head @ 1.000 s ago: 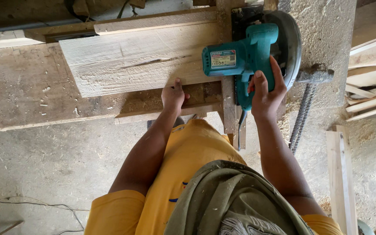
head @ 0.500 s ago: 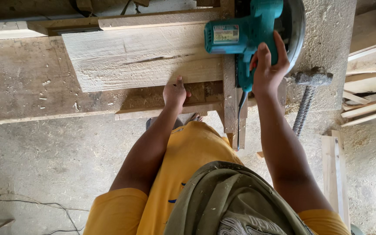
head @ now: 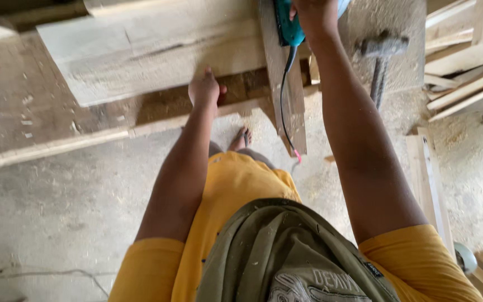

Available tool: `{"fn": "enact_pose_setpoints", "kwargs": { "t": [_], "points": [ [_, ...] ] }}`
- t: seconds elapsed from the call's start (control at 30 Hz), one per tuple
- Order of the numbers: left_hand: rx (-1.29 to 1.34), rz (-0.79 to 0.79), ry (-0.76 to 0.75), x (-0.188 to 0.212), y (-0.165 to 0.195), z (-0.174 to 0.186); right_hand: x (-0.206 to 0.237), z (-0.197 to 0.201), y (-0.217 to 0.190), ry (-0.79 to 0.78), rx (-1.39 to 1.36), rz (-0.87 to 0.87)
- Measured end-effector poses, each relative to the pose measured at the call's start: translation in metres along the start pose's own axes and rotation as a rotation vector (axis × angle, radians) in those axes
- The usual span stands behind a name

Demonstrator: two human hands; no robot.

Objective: The person uses a circular saw to cut several pieces of wood on a workbench. They position each plank, operate the saw to make a cut, and then move the cut piece aside. Another person is visible nearby handling wood.

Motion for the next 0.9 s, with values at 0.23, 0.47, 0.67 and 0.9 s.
{"fn": "enact_pose_setpoints", "kwargs": {
  "t": [0.23,0.47,0.67,0.9],
  "points": [
    [-0.195,0.04,0.045,-0.001,0.0,0.004,0.12,0.029,0.009,0.102,-0.105,-0.198],
    [-0.15,-0.108,0.007,-0.005,0.011,-0.002,0.262,0.062,-0.002,0.207,0.079,-0.385],
    [0.01,-0.063,-0.027,0.001,0.007,-0.009,0.303,0.074,-0.019,0.217,0.167,-0.31],
    [-0.085,-0.011,-0.202,0.037,0.018,-0.011,0.344,0.082,-0.021,0.216,0.212,-0.258]
  ]
}}
Point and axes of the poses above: each hand's wrist, its own x-axis away from the middle knuckle, its own z-axis out of the back of the hand, y = z × x, the point moved 10 cm from there along -x, towards the middle knuckle, and after that the axes turned 2 degrees about x, right-handed, at the moved point
